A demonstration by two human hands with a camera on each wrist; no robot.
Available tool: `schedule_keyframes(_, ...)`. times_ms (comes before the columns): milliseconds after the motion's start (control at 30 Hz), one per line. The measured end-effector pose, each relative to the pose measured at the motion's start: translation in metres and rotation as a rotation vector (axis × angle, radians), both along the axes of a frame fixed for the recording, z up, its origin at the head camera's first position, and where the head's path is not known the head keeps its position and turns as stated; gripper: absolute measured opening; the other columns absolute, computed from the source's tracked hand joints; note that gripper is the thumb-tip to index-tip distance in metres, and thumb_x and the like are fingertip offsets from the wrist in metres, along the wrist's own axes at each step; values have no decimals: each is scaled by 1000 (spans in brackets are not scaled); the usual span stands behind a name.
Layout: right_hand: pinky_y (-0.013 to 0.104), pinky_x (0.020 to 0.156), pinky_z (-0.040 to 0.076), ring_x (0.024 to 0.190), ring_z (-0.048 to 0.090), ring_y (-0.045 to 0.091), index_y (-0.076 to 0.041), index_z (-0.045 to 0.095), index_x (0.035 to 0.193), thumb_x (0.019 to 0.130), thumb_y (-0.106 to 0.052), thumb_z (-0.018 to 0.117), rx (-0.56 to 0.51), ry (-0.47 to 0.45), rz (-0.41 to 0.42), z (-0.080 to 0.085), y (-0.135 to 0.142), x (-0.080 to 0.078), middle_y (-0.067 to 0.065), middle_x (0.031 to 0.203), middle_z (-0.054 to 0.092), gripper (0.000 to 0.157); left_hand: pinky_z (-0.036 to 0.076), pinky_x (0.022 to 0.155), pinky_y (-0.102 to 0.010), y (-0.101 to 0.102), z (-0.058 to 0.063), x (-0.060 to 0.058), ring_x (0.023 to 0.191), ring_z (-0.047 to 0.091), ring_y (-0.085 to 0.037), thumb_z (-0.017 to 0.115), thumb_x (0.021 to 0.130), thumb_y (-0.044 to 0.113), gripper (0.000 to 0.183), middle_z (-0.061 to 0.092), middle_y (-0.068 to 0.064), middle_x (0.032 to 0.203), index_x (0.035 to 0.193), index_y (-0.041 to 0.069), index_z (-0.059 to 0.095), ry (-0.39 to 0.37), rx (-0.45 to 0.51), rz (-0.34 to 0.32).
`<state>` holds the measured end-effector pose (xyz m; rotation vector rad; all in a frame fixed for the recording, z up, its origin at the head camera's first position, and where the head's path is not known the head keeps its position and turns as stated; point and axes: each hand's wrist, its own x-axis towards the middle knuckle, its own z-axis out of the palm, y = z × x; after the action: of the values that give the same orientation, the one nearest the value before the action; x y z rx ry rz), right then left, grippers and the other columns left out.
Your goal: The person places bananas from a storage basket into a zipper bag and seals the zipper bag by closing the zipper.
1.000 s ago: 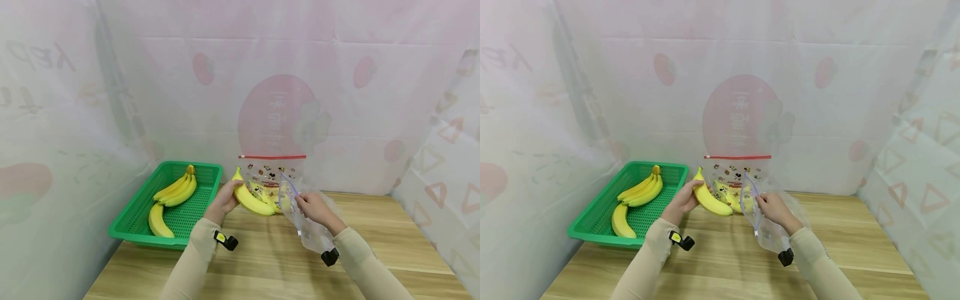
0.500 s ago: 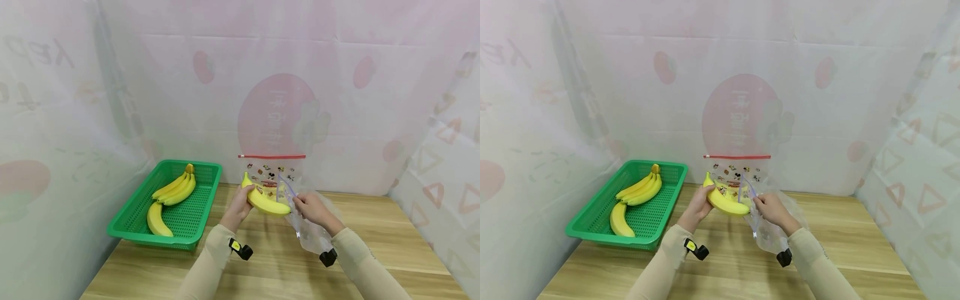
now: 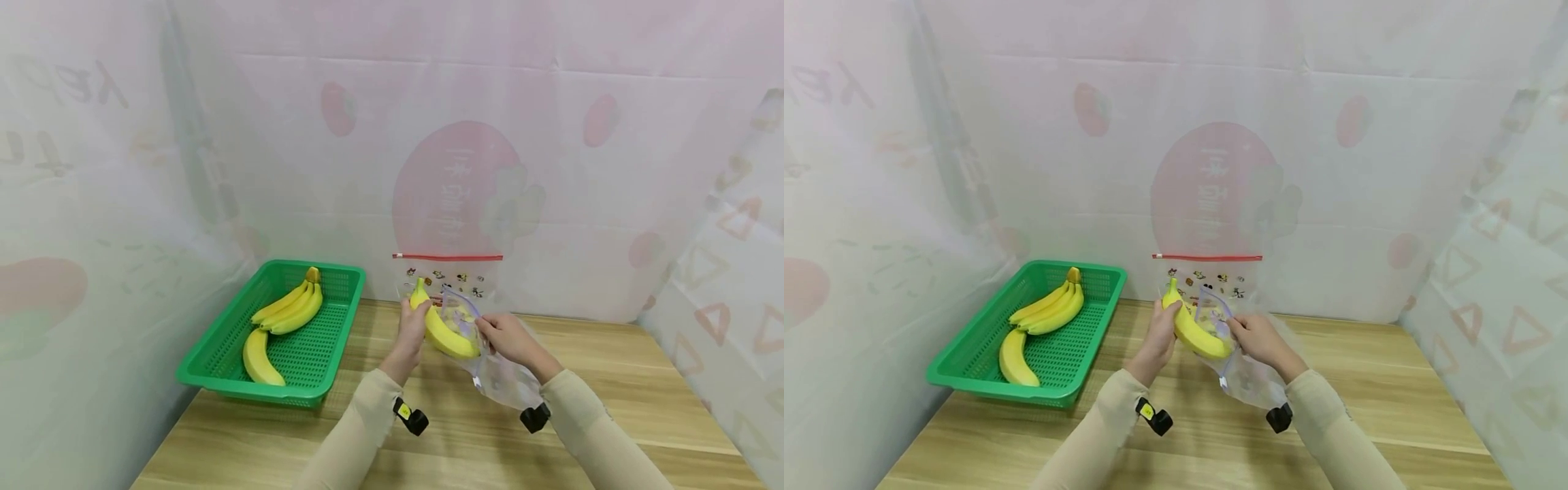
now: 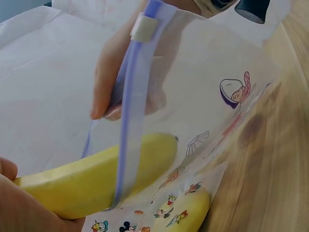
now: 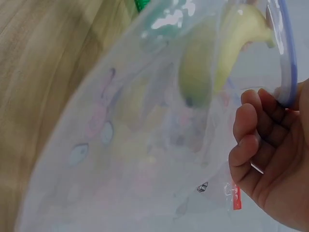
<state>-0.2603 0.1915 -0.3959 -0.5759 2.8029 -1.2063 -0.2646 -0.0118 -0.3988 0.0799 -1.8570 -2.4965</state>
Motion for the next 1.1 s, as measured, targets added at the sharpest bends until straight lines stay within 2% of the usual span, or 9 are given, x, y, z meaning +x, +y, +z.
schedule_keyframes(133,32,51,42,52,53,24,-5,53,69,103,-28,40,-6,-4,13,4,-1,-1,10,58,55,43,45,92,-37,3,2,1,103,53,-25,49,96,15,42,48,-19,122,133,1,35,2,-58,-47)
schedule_keyframes(300,30,48,42,53,54,30,-3,52,70,103,-25,40,-64,-15,50,10,1,0,5,59,53,41,48,89,-39,1,5,2,102,56,-27,54,94,14,37,51,-18,116,125,0,41,44,-271,-168)
schedule_keyframes(400,30,47,43,53,53,28,-3,53,70,103,-24,41,-87,-11,66,14,2,1,4,59,52,41,50,85,-39,-1,6,3,100,58,-28,57,93,14,34,52,-18,114,121,0,44,83,-364,-205)
schedule_keyframes(533,29,48,43,53,54,26,-3,53,70,103,-24,40,-89,-17,77,15,3,4,3,59,52,42,52,83,-37,-1,5,3,99,58,-27,59,93,13,38,52,-18,116,125,0,43,80,-388,-209)
schedule_keyframes(567,29,49,43,54,54,30,0,53,70,103,-23,39,-95,-30,82,17,3,6,5,59,53,42,52,82,-36,0,5,4,99,58,-27,59,93,12,41,51,-18,117,127,0,42,76,-385,-204)
schedule_keyframes(700,31,49,44,54,54,32,5,53,72,104,-21,37,-147,-66,97,16,4,6,10,60,54,44,53,79,-34,7,1,3,98,58,-27,60,92,11,47,49,-18,117,131,-1,37,53,-347,-185)
schedule_keyframes(800,34,50,46,54,55,33,3,54,71,104,-21,38,-178,-68,104,14,5,3,9,60,54,44,53,79,-35,12,0,1,99,57,-27,58,94,11,48,48,-18,117,133,-1,34,26,-326,-188)
schedule_keyframes(967,33,52,46,55,55,31,0,54,72,104,-26,39,-198,-74,125,13,5,1,5,61,53,44,52,80,-37,13,2,3,100,57,-28,51,96,13,53,49,-21,119,142,-3,28,-32,-391,-214)
schedule_keyframes(1100,28,51,44,54,53,22,3,54,73,104,-23,38,-201,-87,142,14,5,3,4,62,53,43,55,74,-35,14,0,1,95,60,-29,51,97,13,50,51,-21,116,140,-5,32,-59,-457,-241)
